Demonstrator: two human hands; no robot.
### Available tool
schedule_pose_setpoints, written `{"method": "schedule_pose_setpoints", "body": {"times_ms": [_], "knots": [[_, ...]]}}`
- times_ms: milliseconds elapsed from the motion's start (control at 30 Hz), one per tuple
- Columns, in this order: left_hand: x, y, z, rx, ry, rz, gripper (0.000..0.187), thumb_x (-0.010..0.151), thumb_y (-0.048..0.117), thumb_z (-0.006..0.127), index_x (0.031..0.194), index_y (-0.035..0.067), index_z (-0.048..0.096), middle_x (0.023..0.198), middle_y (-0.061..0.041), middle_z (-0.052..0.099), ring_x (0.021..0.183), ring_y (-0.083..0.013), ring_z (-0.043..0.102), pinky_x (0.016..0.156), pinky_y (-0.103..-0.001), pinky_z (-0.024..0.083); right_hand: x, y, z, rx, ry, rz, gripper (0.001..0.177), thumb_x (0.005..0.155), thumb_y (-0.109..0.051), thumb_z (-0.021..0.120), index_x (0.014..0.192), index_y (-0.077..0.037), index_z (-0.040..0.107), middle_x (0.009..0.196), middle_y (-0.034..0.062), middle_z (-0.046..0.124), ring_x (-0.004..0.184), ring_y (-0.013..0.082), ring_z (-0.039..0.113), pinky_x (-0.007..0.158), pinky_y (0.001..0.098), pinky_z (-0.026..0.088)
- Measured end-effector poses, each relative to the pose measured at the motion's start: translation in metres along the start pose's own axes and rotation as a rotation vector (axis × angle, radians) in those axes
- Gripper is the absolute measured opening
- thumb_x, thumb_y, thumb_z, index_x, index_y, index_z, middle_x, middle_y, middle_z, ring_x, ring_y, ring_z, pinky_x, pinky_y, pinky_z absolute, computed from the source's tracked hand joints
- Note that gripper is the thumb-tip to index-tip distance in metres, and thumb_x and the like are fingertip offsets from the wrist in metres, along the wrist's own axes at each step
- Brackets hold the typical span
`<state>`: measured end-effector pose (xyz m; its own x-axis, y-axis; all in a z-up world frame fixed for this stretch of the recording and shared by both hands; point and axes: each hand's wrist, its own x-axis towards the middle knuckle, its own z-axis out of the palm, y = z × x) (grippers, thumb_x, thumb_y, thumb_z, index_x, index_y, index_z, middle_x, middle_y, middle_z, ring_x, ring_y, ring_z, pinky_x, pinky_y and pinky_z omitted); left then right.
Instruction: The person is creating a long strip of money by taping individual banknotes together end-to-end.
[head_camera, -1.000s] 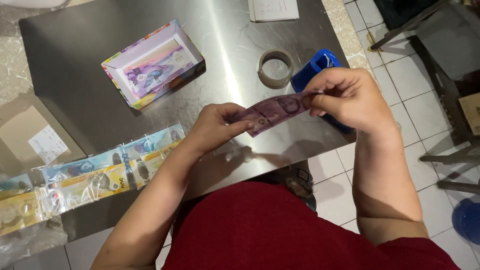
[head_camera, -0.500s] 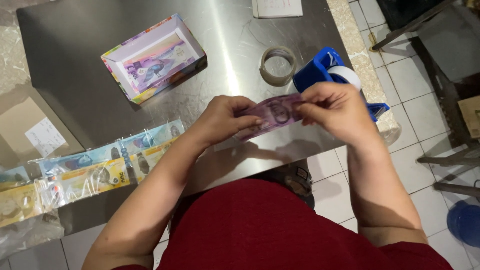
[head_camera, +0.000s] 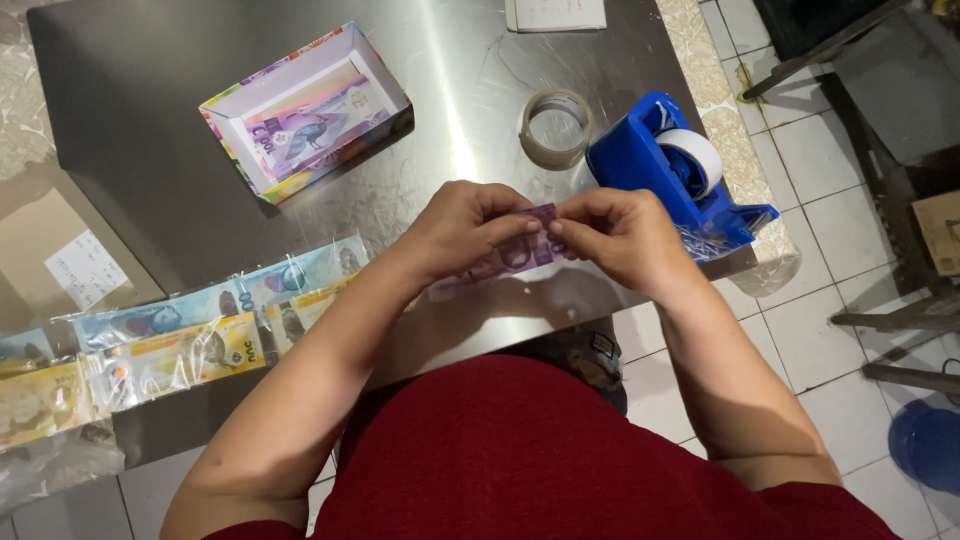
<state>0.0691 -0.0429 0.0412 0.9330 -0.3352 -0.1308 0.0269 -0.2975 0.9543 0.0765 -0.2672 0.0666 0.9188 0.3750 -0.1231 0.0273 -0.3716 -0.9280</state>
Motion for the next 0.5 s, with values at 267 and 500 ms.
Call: {"method": "schedule_pose_setpoints", "body": {"times_ms": [267,500], "knots": [[0.005,-0.012,0.005,0.074,0.132,0.226,0.014,0.09,0.018,0.084,0.103,0.015,0.083,0.094,-0.01,0.077,0.093,-0.0262,0.075,0.085,-0.039,0.061,0.005,0.023,0.012,0.184,-0.039,0.141,0.024,0.088,-0.001,0.078,0.111,0.004,0.077,0.07,0.0138,0.072,0.059,0.0155,0.068,0.054,0.0257,0.057],[0.004,-0.014,-0.004,0.062,-0.009,0.141,0.03,0.099,0.035,0.074,0.124,0.019,0.078,0.106,-0.015,0.077,0.099,-0.0302,0.075,0.089,-0.044,0.061,0.015,0.048,0.02,0.172,-0.004,0.042,0.017,0.078,0.0,0.092,0.085,-0.001,0.077,0.094,0.0111,0.072,0.088,0.015,0.066,0.078,0.0254,0.056]]}}
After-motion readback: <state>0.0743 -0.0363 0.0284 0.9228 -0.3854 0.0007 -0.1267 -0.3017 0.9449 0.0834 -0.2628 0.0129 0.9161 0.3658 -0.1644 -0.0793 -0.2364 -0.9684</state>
